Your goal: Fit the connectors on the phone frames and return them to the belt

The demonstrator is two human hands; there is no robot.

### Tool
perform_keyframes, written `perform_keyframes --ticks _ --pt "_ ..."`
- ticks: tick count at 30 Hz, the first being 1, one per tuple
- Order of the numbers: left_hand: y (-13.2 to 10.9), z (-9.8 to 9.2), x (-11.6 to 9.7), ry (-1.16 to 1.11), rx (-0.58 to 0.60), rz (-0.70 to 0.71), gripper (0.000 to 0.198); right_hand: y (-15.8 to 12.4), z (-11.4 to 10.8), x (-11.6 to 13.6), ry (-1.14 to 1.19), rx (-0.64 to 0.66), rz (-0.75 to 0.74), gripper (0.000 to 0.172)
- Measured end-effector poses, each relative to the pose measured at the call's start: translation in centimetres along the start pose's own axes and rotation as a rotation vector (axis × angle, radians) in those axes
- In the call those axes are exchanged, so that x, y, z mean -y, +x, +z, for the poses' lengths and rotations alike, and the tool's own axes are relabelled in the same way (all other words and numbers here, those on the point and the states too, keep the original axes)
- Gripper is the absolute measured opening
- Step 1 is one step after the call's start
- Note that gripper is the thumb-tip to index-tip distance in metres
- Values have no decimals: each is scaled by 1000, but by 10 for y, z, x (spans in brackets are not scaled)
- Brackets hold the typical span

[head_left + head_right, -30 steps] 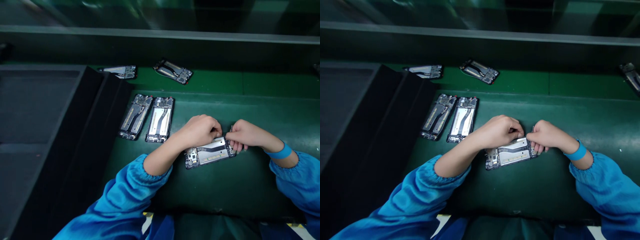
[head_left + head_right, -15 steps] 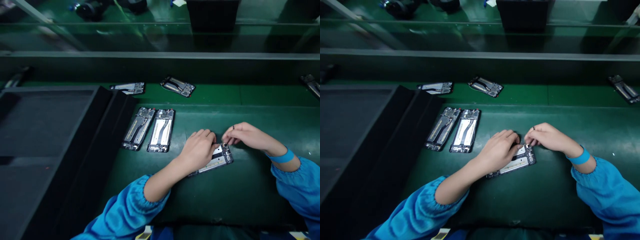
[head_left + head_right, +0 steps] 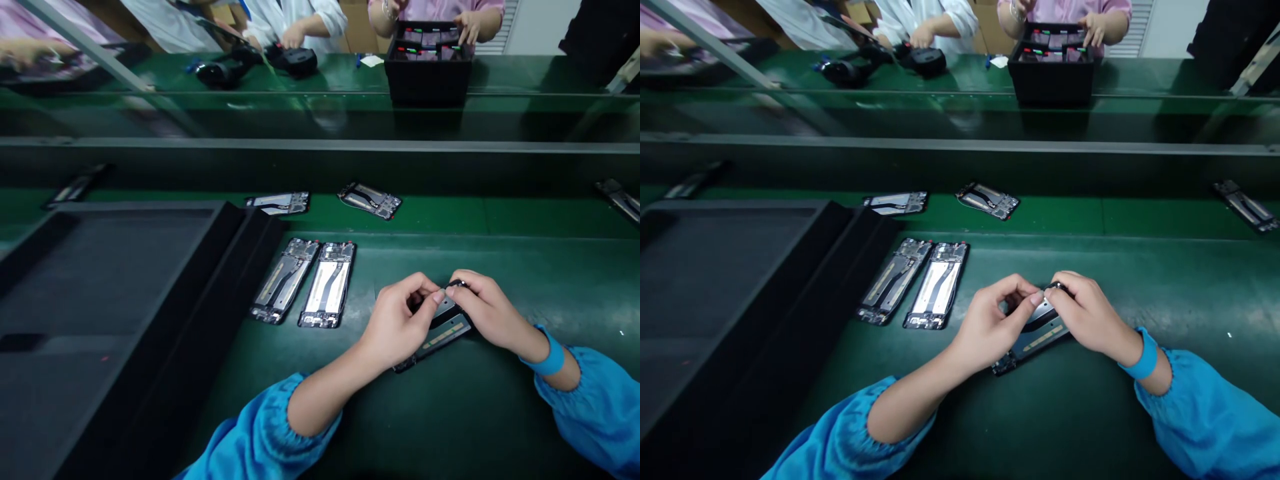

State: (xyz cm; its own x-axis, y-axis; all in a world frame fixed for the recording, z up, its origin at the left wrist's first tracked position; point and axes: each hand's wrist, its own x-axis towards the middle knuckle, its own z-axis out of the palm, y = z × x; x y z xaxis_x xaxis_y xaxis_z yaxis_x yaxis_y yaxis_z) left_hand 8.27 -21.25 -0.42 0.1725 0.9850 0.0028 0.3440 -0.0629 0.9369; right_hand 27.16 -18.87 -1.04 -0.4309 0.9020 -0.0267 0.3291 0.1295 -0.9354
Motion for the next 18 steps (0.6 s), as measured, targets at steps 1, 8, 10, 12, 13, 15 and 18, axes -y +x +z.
perform_keyframes --ticks 1,8,10,12,13,15,18 --pt "-1 0 -1 -9 -5 -4 18 -1 1 1 -1 0 -9 24" --pt "-4 -2 -4 76 27 26 19 1 1 3 29 -63 41 26" --pt "11 -16 1 203 64 110 21 12 -10 -6 122 -157 151 23" --pt "40 -40 10 414 -7 132 30 28 -28 -19 239 -411 274 19" --pt "58 -55 16 534 -102 66 33 37 -39 -27 285 -565 319 18" --pt "97 -86 27 722 -255 -163 36 53 -63 -42 320 -774 355 17" --pt "150 -121 43 802 -354 -339 42 69 -94 -64 285 -913 345 14"
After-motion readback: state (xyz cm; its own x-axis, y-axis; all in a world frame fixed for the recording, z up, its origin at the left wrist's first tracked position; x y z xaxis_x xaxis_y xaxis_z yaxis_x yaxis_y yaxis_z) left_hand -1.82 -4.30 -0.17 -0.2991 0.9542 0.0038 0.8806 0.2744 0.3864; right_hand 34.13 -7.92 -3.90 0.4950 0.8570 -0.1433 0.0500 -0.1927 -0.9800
